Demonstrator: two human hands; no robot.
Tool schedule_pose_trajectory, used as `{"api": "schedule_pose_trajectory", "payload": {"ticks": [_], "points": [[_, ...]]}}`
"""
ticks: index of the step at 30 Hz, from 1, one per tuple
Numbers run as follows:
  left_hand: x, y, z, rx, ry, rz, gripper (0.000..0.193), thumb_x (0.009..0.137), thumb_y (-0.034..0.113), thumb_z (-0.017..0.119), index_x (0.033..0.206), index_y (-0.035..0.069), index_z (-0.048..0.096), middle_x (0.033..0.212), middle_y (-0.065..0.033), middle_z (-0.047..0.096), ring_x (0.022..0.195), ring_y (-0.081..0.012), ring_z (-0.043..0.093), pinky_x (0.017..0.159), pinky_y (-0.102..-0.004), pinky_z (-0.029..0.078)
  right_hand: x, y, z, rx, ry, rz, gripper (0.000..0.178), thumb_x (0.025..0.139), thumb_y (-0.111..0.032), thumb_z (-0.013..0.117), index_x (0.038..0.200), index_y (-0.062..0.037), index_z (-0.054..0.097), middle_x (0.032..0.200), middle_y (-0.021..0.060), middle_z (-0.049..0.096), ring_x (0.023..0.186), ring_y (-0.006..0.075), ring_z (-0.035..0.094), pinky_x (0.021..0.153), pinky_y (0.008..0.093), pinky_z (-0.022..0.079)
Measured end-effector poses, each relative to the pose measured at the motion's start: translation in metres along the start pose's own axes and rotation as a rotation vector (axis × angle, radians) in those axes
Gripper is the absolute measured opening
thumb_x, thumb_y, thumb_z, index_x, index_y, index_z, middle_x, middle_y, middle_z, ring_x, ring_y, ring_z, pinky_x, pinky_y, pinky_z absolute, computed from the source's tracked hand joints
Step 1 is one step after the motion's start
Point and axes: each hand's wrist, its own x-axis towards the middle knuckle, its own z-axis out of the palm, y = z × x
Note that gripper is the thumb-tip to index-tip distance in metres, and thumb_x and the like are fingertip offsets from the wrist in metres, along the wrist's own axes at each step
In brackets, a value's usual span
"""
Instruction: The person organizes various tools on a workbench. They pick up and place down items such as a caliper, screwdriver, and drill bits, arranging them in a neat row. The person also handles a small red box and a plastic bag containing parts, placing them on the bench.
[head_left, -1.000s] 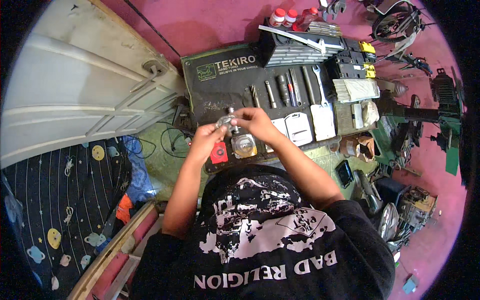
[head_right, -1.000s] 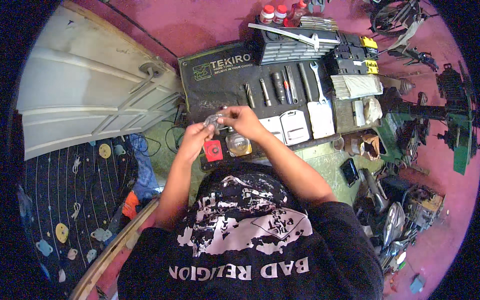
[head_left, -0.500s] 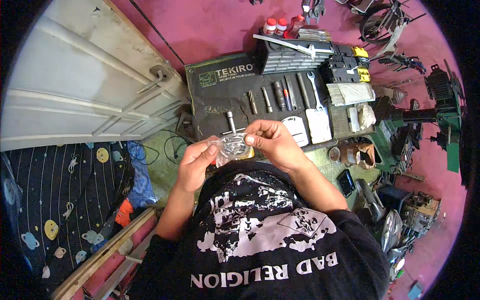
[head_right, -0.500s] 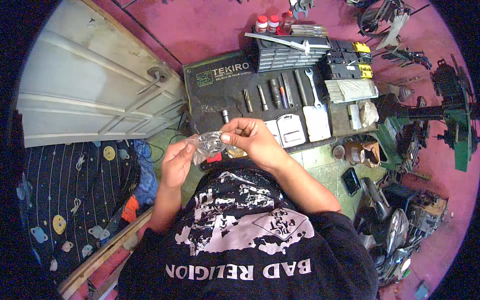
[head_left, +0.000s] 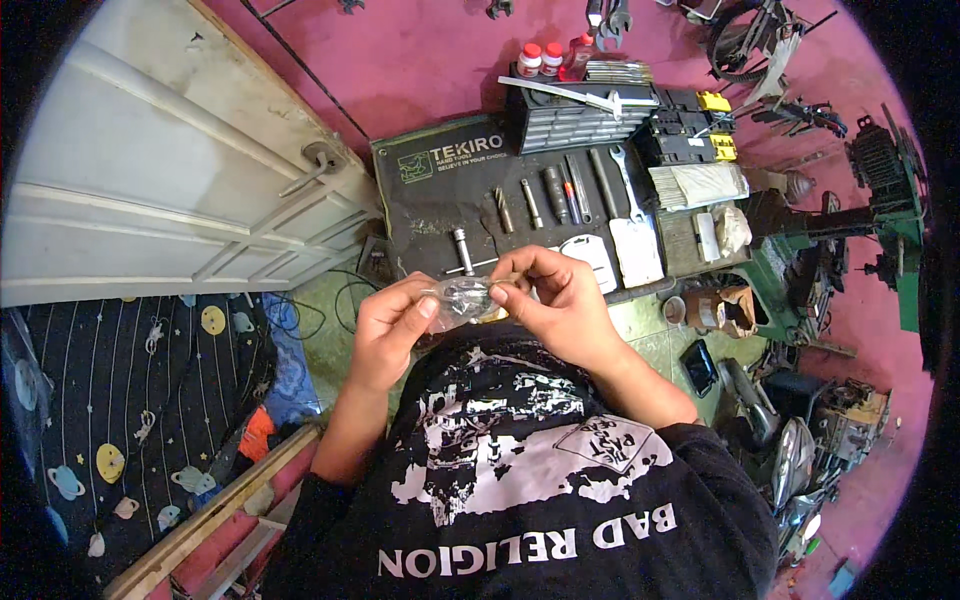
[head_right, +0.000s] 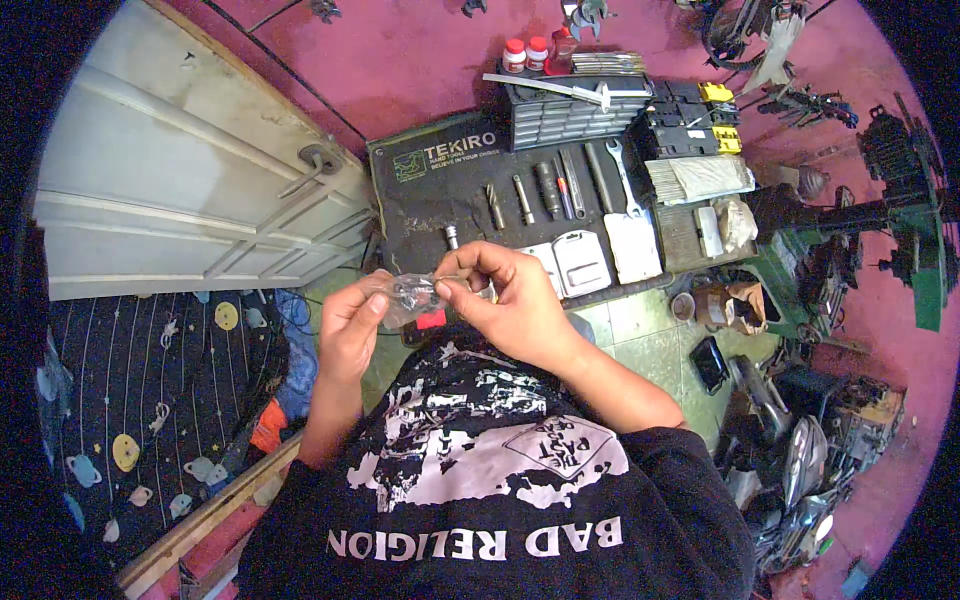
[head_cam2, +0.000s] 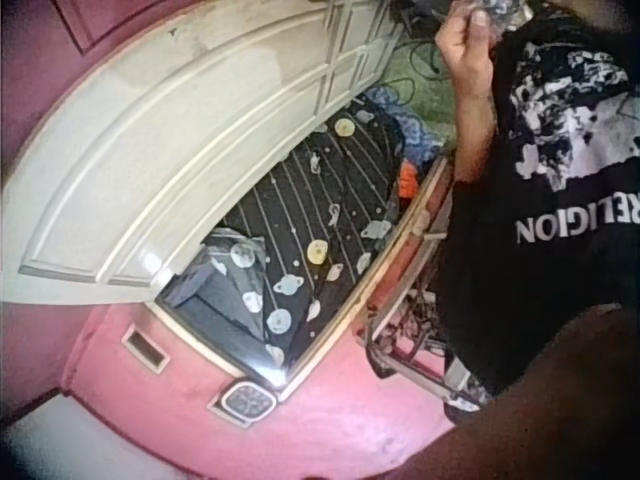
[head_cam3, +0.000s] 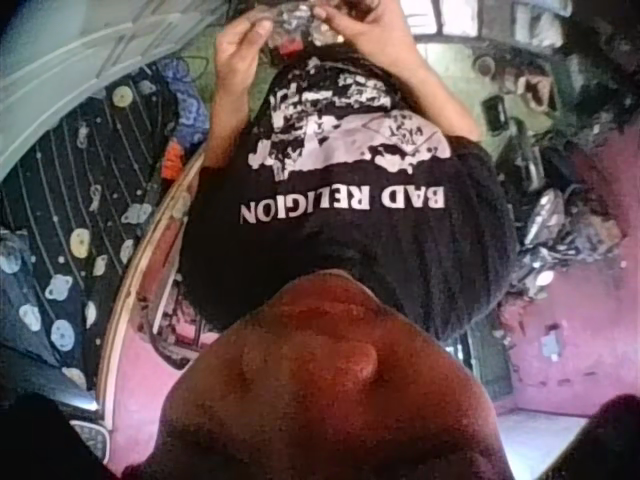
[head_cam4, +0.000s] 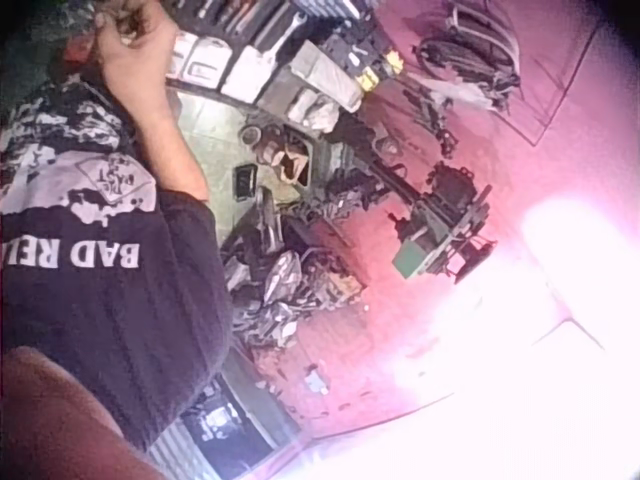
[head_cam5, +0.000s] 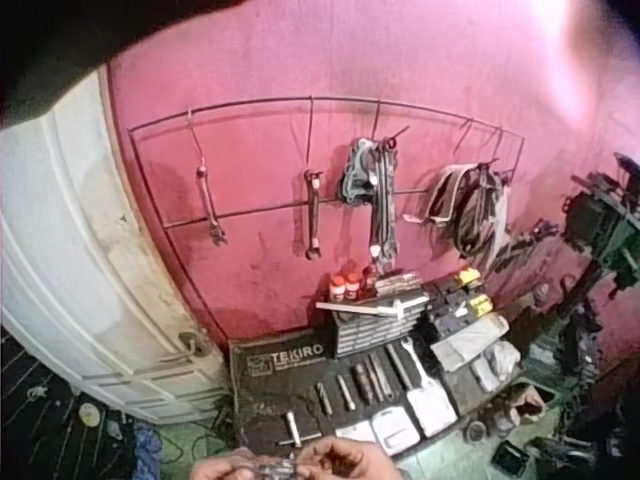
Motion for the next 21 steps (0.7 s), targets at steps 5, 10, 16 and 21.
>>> {"api": "schedule_pose_trajectory", "payload": {"ticks": [5, 10, 16, 21], "points": [[0.0, 0.0, 0.006, -0.05, 0.069, 0.006, 0.012, 0.101, 0.006, 0.065, 0.102, -0.005, 0.067, 0.096, -0.0047, 0.064, 0.088, -0.0101, 0.06, 0.08, -0.0253, 0.049, -0.001, 0.0, 0.002, -0.013, 0.036, -0.076, 0.016, 0.091, -0.005, 0.074, 0.107, -0.0021, 0.072, 0.09, -0.0018, 0.07, 0.079, 0.0051, 0.052, 0.074, 0.0227, 0.044], [-0.001, 0.004, 0.016, -0.066, 0.113, 0.047, 0.01, 0.098, 0.003, 0.067, 0.103, -0.006, 0.066, 0.097, -0.0052, 0.065, 0.091, -0.0108, 0.061, 0.083, -0.0261, 0.05, -0.001, -0.008, 0.001, -0.08, -0.025, -0.01, 0.027, 0.093, -0.008, 0.073, 0.12, -0.0009, 0.071, 0.093, 0.0003, 0.07, 0.077, 0.0073, 0.053, 0.073, 0.0249, 0.047], [-0.004, -0.001, 0.014, -0.024, 0.056, 0.091, 0.011, 0.097, 0.003, 0.068, 0.104, -0.006, 0.065, 0.1, -0.0064, 0.065, 0.094, -0.0126, 0.063, 0.086, -0.0269, 0.051, -0.004, 0.002, -0.002, -0.099, -0.076, -0.036, 0.024, 0.096, -0.012, 0.071, 0.117, -0.0006, 0.072, 0.094, 0.0027, 0.072, 0.081, 0.0079, 0.059, 0.075, 0.0271, 0.05], [-0.004, -0.009, 0.017, -0.03, 0.101, 0.043, 0.013, 0.098, 0.004, 0.068, 0.104, -0.007, 0.067, 0.099, -0.0066, 0.066, 0.09, -0.0115, 0.062, 0.082, -0.0272, 0.051, -0.007, 0.007, -0.009, -0.116, -0.086, 0.019, 0.019, 0.097, -0.015, 0.072, 0.108, -0.0002, 0.073, 0.087, 0.0014, 0.07, 0.078, 0.007, 0.056, 0.071, 0.0269, 0.048]]}}
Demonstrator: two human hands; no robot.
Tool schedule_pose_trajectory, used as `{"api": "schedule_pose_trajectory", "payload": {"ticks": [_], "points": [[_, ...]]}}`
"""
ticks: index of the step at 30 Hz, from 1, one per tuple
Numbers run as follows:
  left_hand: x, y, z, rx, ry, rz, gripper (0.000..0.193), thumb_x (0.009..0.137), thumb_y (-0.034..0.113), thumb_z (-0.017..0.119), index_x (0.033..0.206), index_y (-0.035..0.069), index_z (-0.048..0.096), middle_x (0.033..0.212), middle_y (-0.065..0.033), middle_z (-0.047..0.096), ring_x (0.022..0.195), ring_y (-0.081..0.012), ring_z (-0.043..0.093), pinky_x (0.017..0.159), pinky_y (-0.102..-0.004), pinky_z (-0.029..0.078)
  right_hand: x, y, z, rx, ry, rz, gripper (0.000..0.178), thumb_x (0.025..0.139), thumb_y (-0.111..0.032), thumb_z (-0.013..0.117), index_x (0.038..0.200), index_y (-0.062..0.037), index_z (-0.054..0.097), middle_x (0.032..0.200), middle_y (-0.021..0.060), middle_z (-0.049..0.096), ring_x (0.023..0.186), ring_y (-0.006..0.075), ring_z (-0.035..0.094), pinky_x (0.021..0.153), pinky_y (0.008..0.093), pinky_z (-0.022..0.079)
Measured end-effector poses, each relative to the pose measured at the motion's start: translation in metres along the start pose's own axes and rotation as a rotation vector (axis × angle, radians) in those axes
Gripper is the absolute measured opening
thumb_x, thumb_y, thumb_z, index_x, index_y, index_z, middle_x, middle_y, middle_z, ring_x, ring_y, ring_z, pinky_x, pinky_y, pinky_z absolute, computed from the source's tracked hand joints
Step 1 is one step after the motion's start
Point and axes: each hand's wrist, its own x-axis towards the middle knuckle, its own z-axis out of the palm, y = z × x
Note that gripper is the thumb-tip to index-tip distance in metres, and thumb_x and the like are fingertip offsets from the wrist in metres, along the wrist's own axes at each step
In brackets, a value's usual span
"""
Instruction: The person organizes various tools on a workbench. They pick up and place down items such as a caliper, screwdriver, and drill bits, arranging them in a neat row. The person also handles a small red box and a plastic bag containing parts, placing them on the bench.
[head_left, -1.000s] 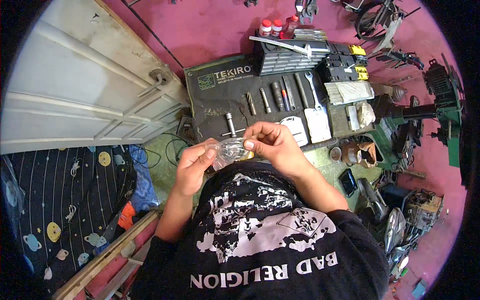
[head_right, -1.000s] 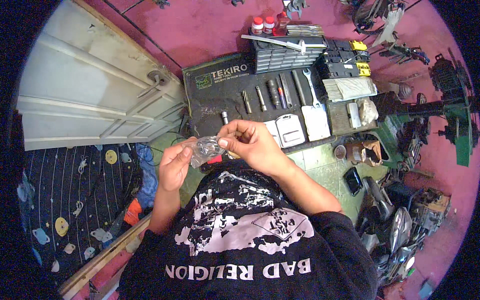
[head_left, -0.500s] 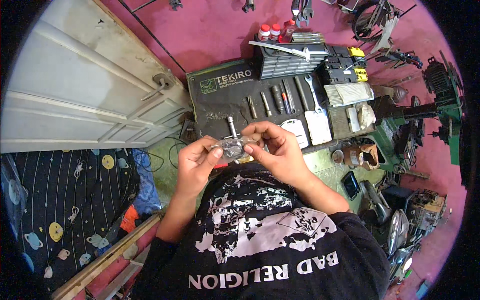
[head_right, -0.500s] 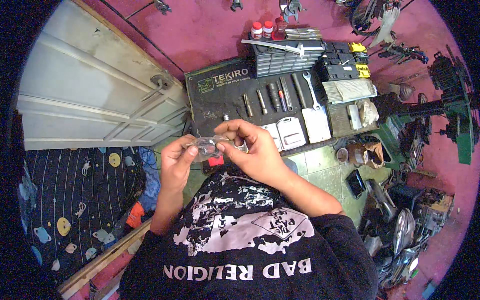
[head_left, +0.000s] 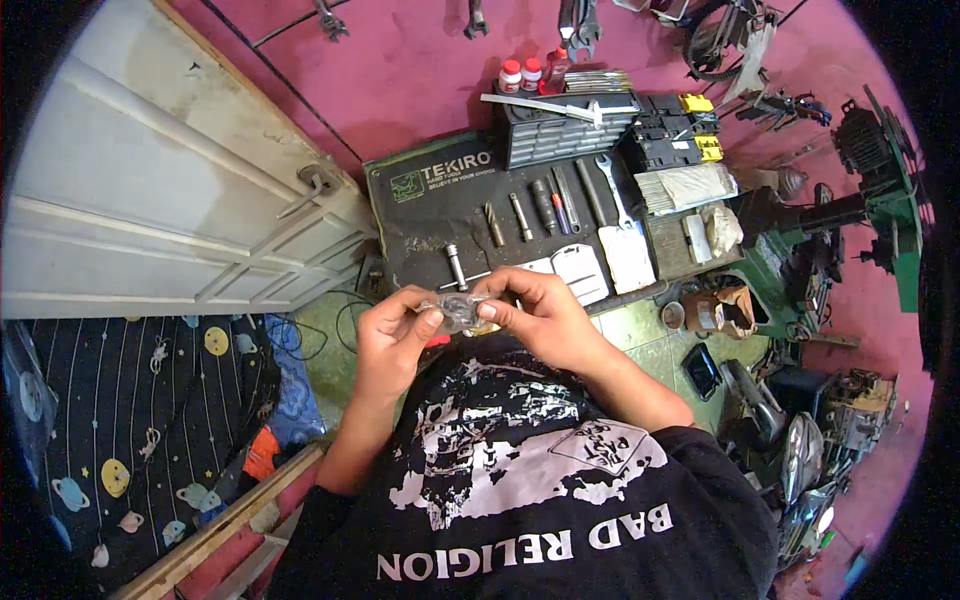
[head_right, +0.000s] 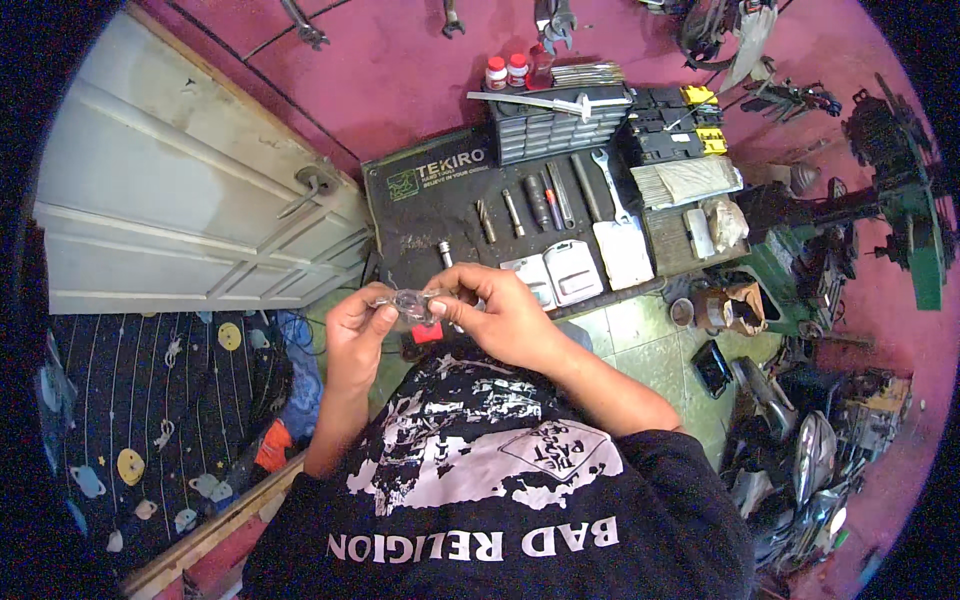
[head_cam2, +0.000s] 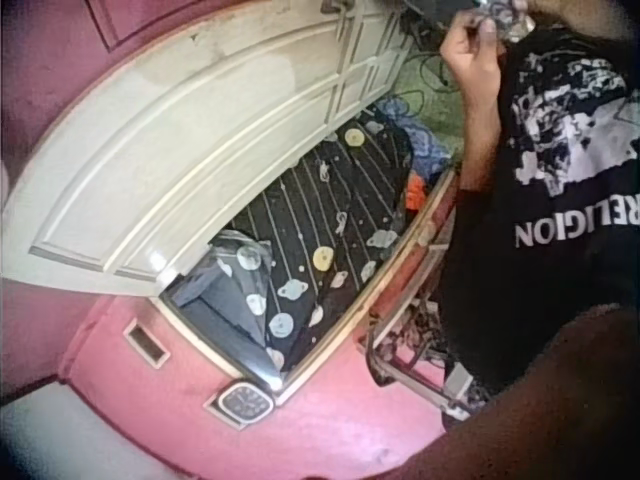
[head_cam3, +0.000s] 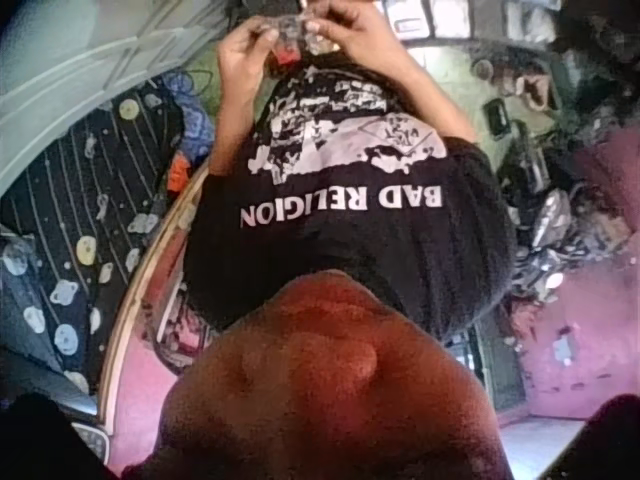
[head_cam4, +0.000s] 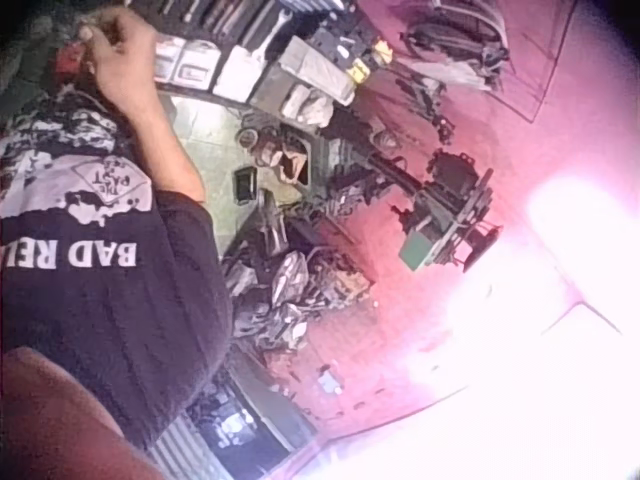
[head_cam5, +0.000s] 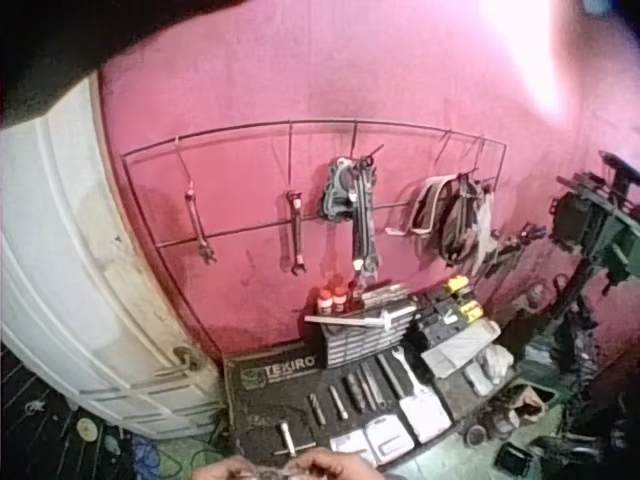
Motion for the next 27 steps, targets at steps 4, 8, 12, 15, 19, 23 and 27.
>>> {"api": "schedule_pose_trajectory", "payload": {"ticks": [4, 8, 12, 15, 19, 23, 27], "points": [[0.005, -0.003, 0.0, 0.063, 0.004, -0.085, 0.013, 0.099, 0.006, 0.068, 0.101, -0.007, 0.07, 0.097, -0.0064, 0.068, 0.088, -0.0115, 0.062, 0.079, -0.0273, 0.05, 0.0, 0.012, -0.008, 0.0, 0.055, 0.061, 0.018, 0.096, -0.016, 0.073, 0.105, -0.0005, 0.072, 0.079, -0.0019, 0.066, 0.072, 0.0053, 0.05, 0.065, 0.0262, 0.044], [0.018, -0.007, 0.01, 0.277, 0.021, 0.005, 0.015, 0.098, 0.007, 0.07, 0.096, -0.007, 0.073, 0.096, -0.0076, 0.07, 0.087, -0.0116, 0.063, 0.077, -0.0267, 0.05, -0.002, 0.009, -0.019, 0.035, 0.174, 0.105, 0.015, 0.097, -0.013, 0.071, 0.104, 0.0004, 0.07, 0.082, -0.0014, 0.066, 0.073, 0.0045, 0.053, 0.064, 0.0241, 0.044], [0.035, -0.017, 0.026, 0.483, 0.075, 0.086, 0.014, 0.095, 0.006, 0.073, 0.094, -0.008, 0.074, 0.094, -0.0083, 0.07, 0.084, -0.011, 0.061, 0.075, -0.0259, 0.049, 0.001, 0.018, -0.036, -0.218, 0.365, -0.07, 0.013, 0.095, -0.01, 0.073, 0.103, 0.0002, 0.069, 0.084, 0.0001, 0.065, 0.074, 0.0073, 0.053, 0.066, 0.0255, 0.044], [0.048, -0.028, 0.043, 0.382, 0.149, 0.039, 0.012, 0.094, 0.005, 0.074, 0.094, -0.007, 0.074, 0.092, -0.0077, 0.07, 0.083, -0.0108, 0.061, 0.075, -0.0254, 0.049, 0.007, 0.026, -0.053, -0.501, 0.456, -0.233, 0.014, 0.093, -0.009, 0.074, 0.101, -0.0003, 0.068, 0.088, 0.0054, 0.067, 0.077, 0.014, 0.056, 0.07, 0.0299, 0.046], [0.066, -0.046, 0.056, 0.298, 0.159, 0.006, 0.012, 0.095, 0.005, 0.073, 0.095, -0.006, 0.073, 0.092, -0.0057, 0.07, 0.081, -0.0099, 0.061, 0.075, -0.0243, 0.048, 0.013, 0.03, -0.076, -0.646, 0.525, -0.365, 0.015, 0.092, -0.007, 0.074, 0.1, 0.0008, 0.064, 0.097, 0.009, 0.068, 0.087, 0.0174, 0.064, 0.079, 0.0304, 0.049], [0.083, -0.052, 0.085, 0.057, 0.186, -0.129, 0.011, 0.098, 0.007, 0.07, 0.103, -0.002, 0.071, 0.095, -0.0039, 0.071, 0.082, -0.0083, 0.062, 0.076, -0.0233, 0.048, 0.014, 0.039, -0.102, 0.114, 0.335, -0.036, 0.014, 0.098, -0.004, 0.068, 0.109, 0.0011, 0.06, 0.098, 0.0046, 0.069, 0.092, 0.0087, 0.066, 0.083, 0.0229, 0.05], [0.104, -0.065, 0.106, -0.321, 0.108, -0.314, 0.011, 0.1, 0.007, 0.067, 0.111, 0.003, 0.066, 0.098, -0.0043, 0.072, 0.084, -0.0083, 0.064, 0.077, -0.0238, 0.05, 0.015, 0.041, -0.137, 0.559, 0.27, 0.128, 0.033, 0.098, -0.004, 0.069, 0.128, -0.0023, 0.056, 0.1, 0.0062, 0.073, 0.086, 0.0063, 0.063, 0.077, 0.0231, 0.049]]}}
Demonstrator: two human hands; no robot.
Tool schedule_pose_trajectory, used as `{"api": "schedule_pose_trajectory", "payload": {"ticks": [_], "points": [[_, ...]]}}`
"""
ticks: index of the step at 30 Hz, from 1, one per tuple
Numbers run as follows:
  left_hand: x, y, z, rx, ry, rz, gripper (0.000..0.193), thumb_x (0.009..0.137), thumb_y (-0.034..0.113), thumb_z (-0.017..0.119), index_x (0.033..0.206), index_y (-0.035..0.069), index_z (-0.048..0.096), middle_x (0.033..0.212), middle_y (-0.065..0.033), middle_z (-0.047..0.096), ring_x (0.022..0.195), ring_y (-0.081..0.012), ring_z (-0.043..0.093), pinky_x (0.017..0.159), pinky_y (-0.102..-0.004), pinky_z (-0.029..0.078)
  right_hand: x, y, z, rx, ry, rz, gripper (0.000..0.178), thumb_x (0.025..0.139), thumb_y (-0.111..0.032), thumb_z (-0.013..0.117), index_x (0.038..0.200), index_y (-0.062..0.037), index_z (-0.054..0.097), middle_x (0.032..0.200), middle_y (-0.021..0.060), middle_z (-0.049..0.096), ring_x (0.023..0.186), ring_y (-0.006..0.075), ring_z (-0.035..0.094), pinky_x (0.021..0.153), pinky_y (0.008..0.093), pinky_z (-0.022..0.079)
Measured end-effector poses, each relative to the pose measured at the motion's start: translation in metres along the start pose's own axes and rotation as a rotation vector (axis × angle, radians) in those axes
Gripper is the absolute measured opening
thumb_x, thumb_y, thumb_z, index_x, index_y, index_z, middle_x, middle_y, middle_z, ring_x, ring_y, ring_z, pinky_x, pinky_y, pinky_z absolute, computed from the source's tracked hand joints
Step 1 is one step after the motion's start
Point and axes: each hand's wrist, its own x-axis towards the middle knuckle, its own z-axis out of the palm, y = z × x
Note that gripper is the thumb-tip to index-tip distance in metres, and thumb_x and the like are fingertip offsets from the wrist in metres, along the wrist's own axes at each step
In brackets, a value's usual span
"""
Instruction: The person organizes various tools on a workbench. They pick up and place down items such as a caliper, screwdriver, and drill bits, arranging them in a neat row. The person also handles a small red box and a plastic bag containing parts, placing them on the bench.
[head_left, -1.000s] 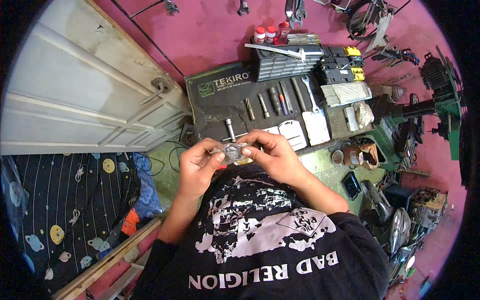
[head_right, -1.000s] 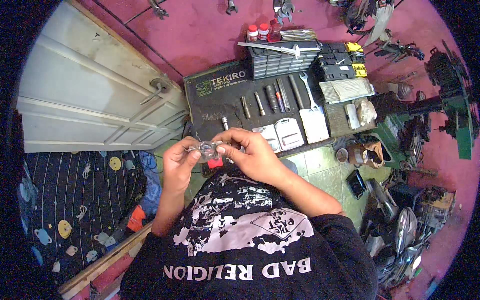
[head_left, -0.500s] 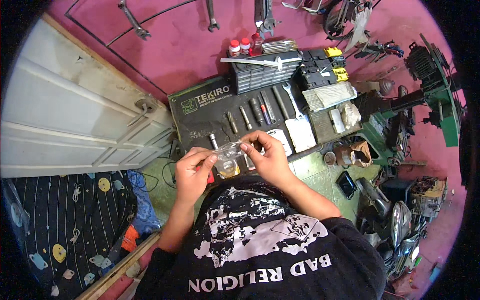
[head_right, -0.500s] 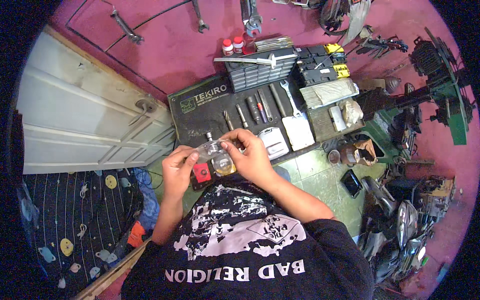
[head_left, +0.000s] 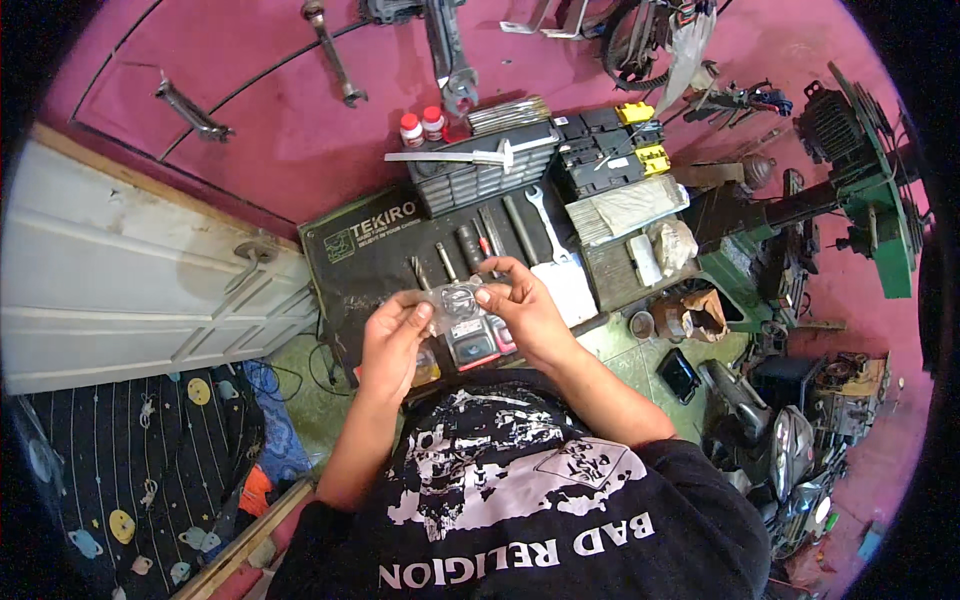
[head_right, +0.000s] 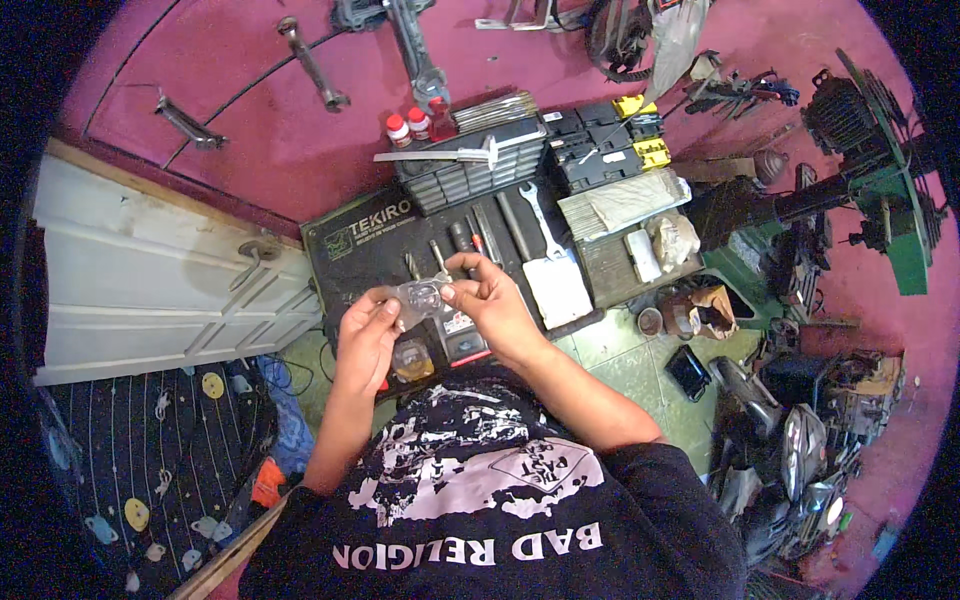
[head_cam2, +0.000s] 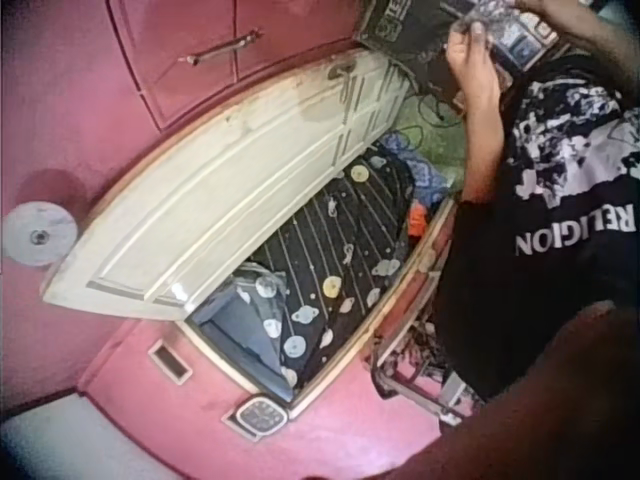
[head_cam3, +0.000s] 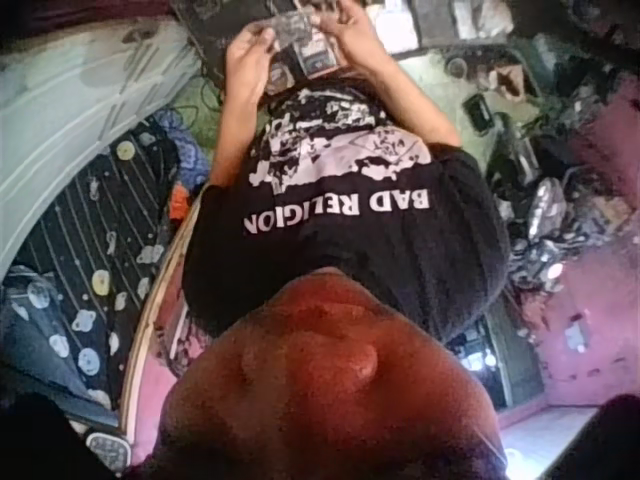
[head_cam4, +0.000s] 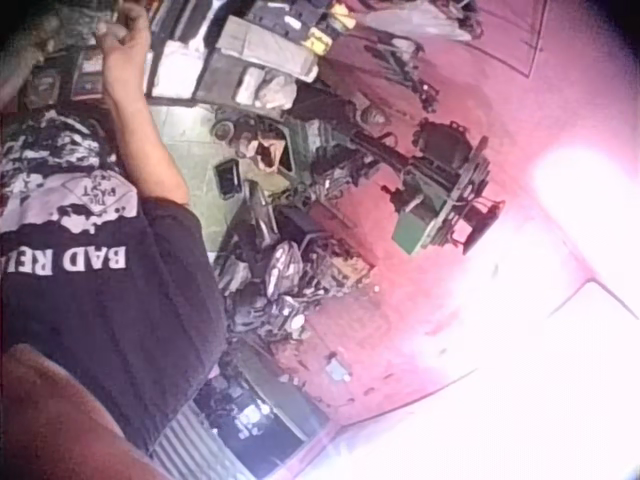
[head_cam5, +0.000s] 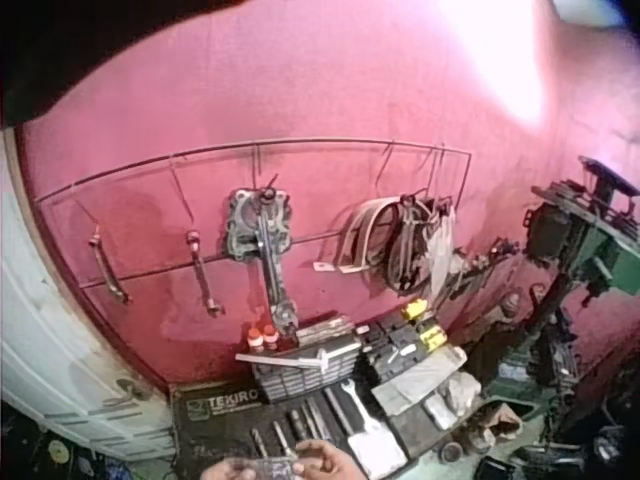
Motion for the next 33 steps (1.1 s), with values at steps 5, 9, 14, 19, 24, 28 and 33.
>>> {"api": "schedule_pose_trajectory", "payload": {"ticks": [5, 9, 14, 19, 24, 28, 33], "points": [[0.035, -0.019, 0.051, 0.19, 0.097, 0.152, 0.014, 0.097, -0.004, 0.066, 0.106, 0.005, 0.06, 0.095, -0.0019, 0.069, 0.082, -0.0058, 0.061, 0.072, -0.0217, 0.048, 0.015, -0.006, -0.04, 0.204, 0.013, 0.043, 0.027, 0.097, -0.006, 0.071, 0.123, -0.0031, 0.065, 0.101, 0.0045, 0.074, 0.088, 0.0072, 0.064, 0.082, 0.0232, 0.05], [0.055, -0.038, 0.063, 0.456, 0.183, 0.284, 0.016, 0.093, -0.007, 0.068, 0.104, 0.003, 0.062, 0.089, 0.0007, 0.065, 0.078, -0.005, 0.059, 0.072, -0.0208, 0.048, 0.021, -0.024, -0.049, -0.023, 0.075, -0.107, 0.024, 0.096, -0.005, 0.072, 0.12, -0.0013, 0.07, 0.103, 0.0043, 0.075, 0.092, 0.0065, 0.066, 0.085, 0.0225, 0.051], [0.054, -0.038, 0.078, 0.293, 0.194, 0.138, 0.015, 0.098, 0.004, 0.068, 0.111, -0.003, 0.071, 0.091, -0.001, 0.07, 0.077, -0.0044, 0.057, 0.071, -0.021, 0.046, 0.025, -0.026, -0.064, -0.27, 0.076, -0.217, 0.019, 0.094, -0.005, 0.075, 0.113, -0.0016, 0.074, 0.102, 0.0031, 0.075, 0.088, 0.0059, 0.065, 0.083, 0.0224, 0.051], [0.043, -0.044, 0.06, 0.121, 0.245, 0.083, 0.021, 0.101, 0.011, 0.065, 0.114, -0.004, 0.074, 0.094, -0.0022, 0.072, 0.08, -0.0064, 0.058, 0.074, -0.0227, 0.044, 0.03, -0.03, -0.059, -0.597, 0.059, -0.323, 0.018, 0.088, -0.005, 0.079, 0.106, -0.0067, 0.079, 0.099, 0.0081, 0.076, 0.094, 0.0145, 0.066, 0.084, 0.029, 0.052], [0.044, -0.042, 0.05, 0.168, 0.233, 0.083, 0.023, 0.099, 0.015, 0.071, 0.113, -0.004, 0.073, 0.1, -0.0049, 0.074, 0.088, -0.0093, 0.065, 0.081, -0.0259, 0.051, 0.049, -0.024, -0.053, -0.656, -0.098, -0.387, 0.022, 0.088, -0.011, 0.079, 0.109, -0.0042, 0.078, 0.103, 0.0089, 0.073, 0.096, 0.0237, 0.065, 0.092, 0.036, 0.049], [0.047, -0.043, 0.05, 0.231, 0.328, 0.185, 0.018, 0.099, 0.016, 0.07, 0.111, 0.003, 0.074, 0.093, 0.0018, 0.072, 0.08, -0.0047, 0.057, 0.072, -0.0222, 0.041, 0.052, -0.028, -0.037, -0.96, -0.072, -0.551, 0.027, 0.086, -0.018, 0.081, 0.109, -0.0043, 0.078, 0.096, 0.0122, 0.075, 0.093, 0.0285, 0.066, 0.096, 0.0369, 0.047], [0.048, -0.043, 0.038, 0.142, 0.23, 0.093, 0.023, 0.098, 0.014, 0.072, 0.115, -0.001, 0.072, 0.104, -0.0028, 0.074, 0.096, -0.0076, 0.063, 0.088, -0.0256, 0.048, 0.057, -0.026, -0.033, -0.629, -0.105, -0.113, 0.026, 0.091, -0.012, 0.078, 0.114, -0.0003, 0.076, 0.1, 0.0088, 0.077, 0.09, 0.0167, 0.069, 0.084, 0.0306, 0.052]]}}
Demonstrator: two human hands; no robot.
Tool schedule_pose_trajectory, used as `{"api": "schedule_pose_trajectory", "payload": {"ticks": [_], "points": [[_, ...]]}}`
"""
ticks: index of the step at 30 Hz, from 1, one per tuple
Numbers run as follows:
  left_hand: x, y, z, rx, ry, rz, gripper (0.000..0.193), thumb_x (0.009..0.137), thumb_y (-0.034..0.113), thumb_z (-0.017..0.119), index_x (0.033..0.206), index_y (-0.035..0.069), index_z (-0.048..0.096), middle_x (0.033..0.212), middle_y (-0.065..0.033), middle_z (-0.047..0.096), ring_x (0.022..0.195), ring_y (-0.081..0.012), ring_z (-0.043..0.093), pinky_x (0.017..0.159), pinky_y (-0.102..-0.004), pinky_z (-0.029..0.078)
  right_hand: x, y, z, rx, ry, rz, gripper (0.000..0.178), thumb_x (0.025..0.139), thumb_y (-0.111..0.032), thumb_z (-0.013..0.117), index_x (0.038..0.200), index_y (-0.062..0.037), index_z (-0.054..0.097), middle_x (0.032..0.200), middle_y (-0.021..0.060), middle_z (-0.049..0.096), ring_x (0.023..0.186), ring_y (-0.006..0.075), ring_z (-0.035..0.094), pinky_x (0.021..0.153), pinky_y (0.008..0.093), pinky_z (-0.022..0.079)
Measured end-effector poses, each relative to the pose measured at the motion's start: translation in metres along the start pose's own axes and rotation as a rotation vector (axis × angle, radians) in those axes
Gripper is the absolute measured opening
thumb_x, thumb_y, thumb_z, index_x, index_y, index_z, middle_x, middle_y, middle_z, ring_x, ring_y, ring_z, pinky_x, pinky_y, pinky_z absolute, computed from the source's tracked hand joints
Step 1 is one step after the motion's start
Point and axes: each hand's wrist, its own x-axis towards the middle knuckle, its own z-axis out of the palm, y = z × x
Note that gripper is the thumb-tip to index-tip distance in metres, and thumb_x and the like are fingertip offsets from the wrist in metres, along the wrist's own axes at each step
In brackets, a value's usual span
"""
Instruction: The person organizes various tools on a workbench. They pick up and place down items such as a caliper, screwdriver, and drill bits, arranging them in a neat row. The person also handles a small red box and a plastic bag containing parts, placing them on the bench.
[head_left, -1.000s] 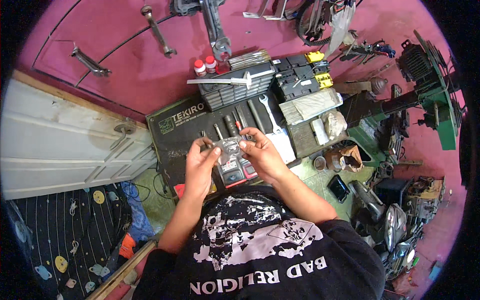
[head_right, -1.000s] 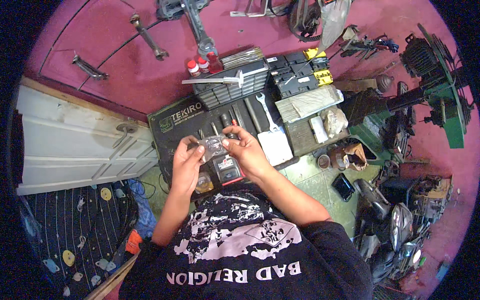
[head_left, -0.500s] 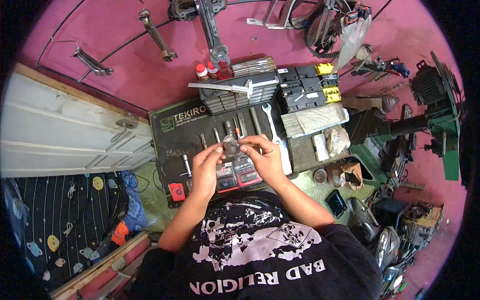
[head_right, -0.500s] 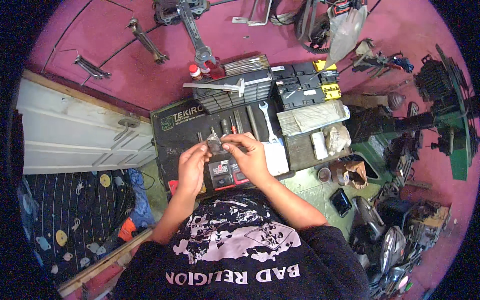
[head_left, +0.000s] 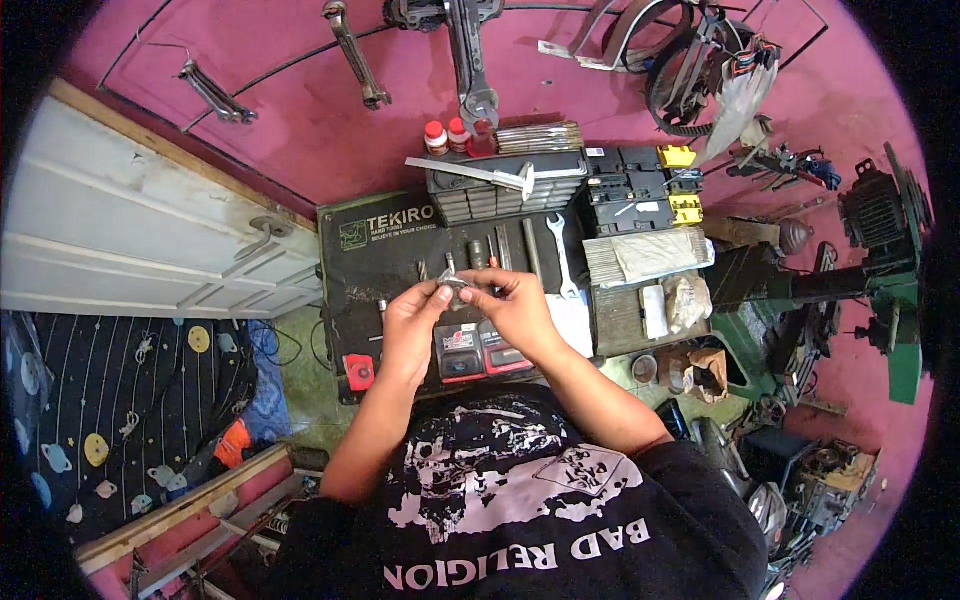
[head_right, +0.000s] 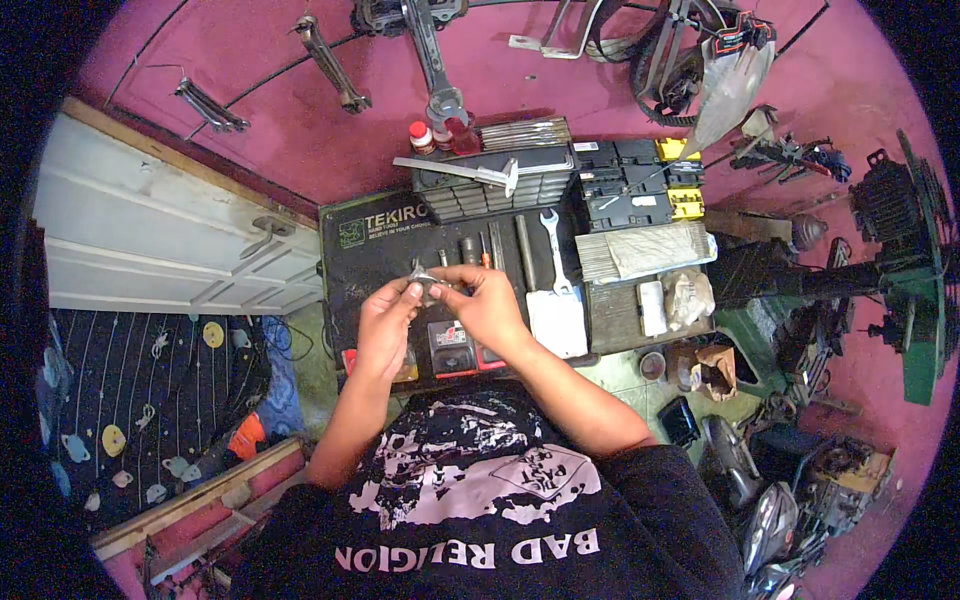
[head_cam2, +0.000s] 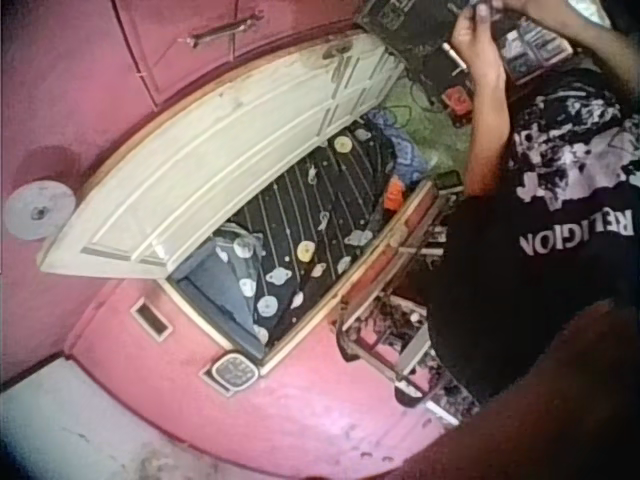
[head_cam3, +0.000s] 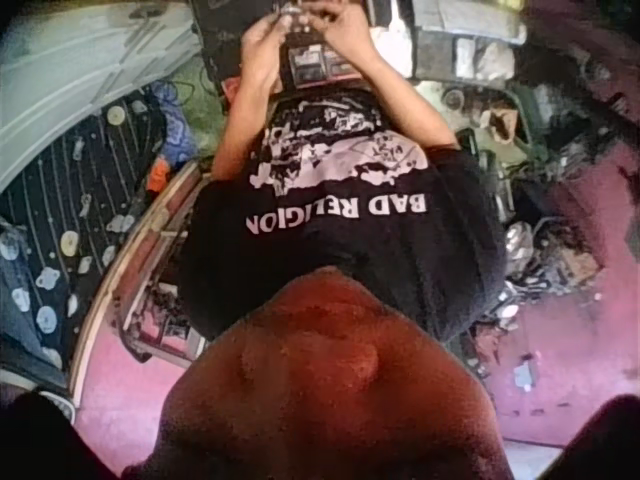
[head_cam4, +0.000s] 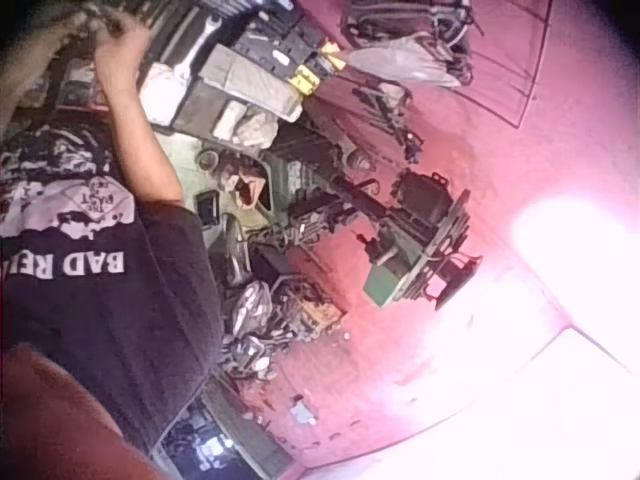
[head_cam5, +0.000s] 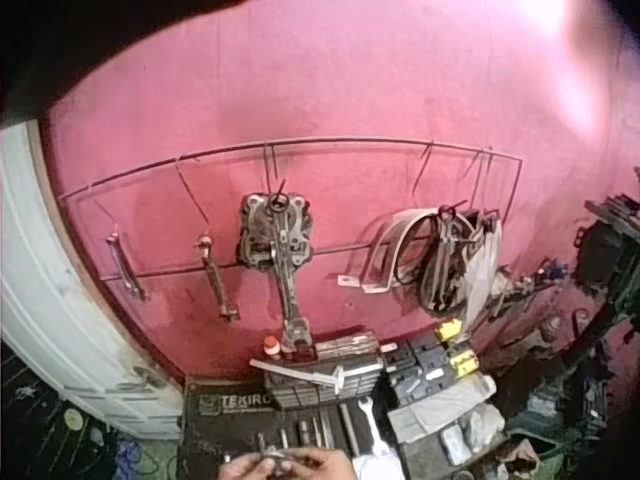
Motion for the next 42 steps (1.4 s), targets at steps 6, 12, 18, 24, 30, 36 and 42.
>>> {"api": "schedule_pose_trajectory", "payload": {"ticks": [6, 12, 18, 24, 30, 36, 42], "points": [[0.008, -0.016, -0.016, 0.02, -0.002, -0.044, 0.025, 0.098, 0.015, 0.072, 0.118, 0.001, 0.073, 0.105, -0.0008, 0.074, 0.094, -0.0075, 0.061, 0.086, -0.0244, 0.047, 0.004, 0.013, 0.005, 0.324, -0.074, 0.185, 0.024, 0.095, -0.006, 0.072, 0.118, 0.0017, 0.074, 0.102, 0.0044, 0.076, 0.09, 0.0084, 0.065, 0.082, 0.0249, 0.052], [-0.003, -0.054, -0.052, 0.266, 0.073, -0.085, 0.023, 0.099, 0.015, 0.071, 0.115, -0.001, 0.075, 0.101, -0.0011, 0.074, 0.09, -0.0084, 0.061, 0.082, -0.0261, 0.046, 0.011, 0.096, 0.037, -0.097, -0.038, -0.071, 0.02, 0.094, -0.009, 0.074, 0.112, -0.0013, 0.077, 0.096, 0.0068, 0.078, 0.084, 0.0106, 0.066, 0.074, 0.0279, 0.053], [-0.031, -0.109, -0.138, 0.801, 0.135, -0.162, 0.021, 0.093, 0.016, 0.073, 0.105, -0.001, 0.076, 0.088, -0.0113, 0.077, 0.078, -0.0142, 0.069, 0.074, -0.0321, 0.053, -0.005, 0.166, 0.08, -0.196, -0.386, 0.287, 0.039, 0.092, -0.001, 0.072, 0.13, 0.0039, 0.065, 0.099, 0.0133, 0.077, 0.091, 0.0156, 0.071, 0.083, 0.0308, 0.056], [-0.059, -0.129, -0.24, 1.318, 0.312, -0.106, 0.031, 0.085, 0.016, 0.077, 0.114, 0.006, 0.073, 0.091, -0.0113, 0.074, 0.088, -0.0344, 0.068, 0.078, -0.0482, 0.051, 0.0, 0.191, 0.112, -0.475, -0.452, 0.257, 0.04, 0.089, -0.01, 0.073, 0.129, -0.004, 0.068, 0.1, 0.0158, 0.077, 0.095, 0.0242, 0.074, 0.086, 0.0361, 0.056], [-0.046, -0.116, -0.254, 1.655, 0.536, 0.181, 0.05, 0.082, 0.021, 0.08, 0.13, 0.014, 0.067, 0.123, -0.0056, 0.066, 0.119, -0.0289, 0.055, 0.095, -0.0477, 0.04, 0.01, 0.211, 0.156, -1.051, -0.325, -0.099, 0.034, 0.085, -0.025, 0.076, 0.114, -0.0093, 0.072, 0.11, 0.0129, 0.074, 0.109, 0.0349, 0.065, 0.095, 0.0477, 0.051], [0.009, -0.121, -0.259, 1.687, -0.032, 0.308, 0.03, 0.082, 0.026, 0.077, 0.109, 0.014, 0.077, 0.107, -0.0072, 0.07, 0.109, -0.028, 0.058, 0.091, -0.0468, 0.04, 0.04, 0.22, 0.194, -1.371, -0.42, -0.139, 0.025, 0.09, -0.016, 0.06, 0.111, -0.0089, 0.071, 0.118, 0.0077, 0.068, 0.116, 0.0278, 0.059, 0.096, 0.0445, 0.047], [0.046, -0.138, -0.278, 1.581, -0.22, 0.356, 0.016, 0.08, 0.031, 0.077, 0.085, 0.016, 0.081, 0.092, -0.006, 0.07, 0.097, -0.028, 0.06, 0.085, -0.0465, 0.04, 0.051, 0.233, 0.197, -1.366, -0.469, -0.247, 0.022, 0.093, -0.022, 0.06, 0.108, -0.0103, 0.071, 0.112, 0.0073, 0.071, 0.116, 0.026, 0.06, 0.102, 0.0498, 0.039]]}}
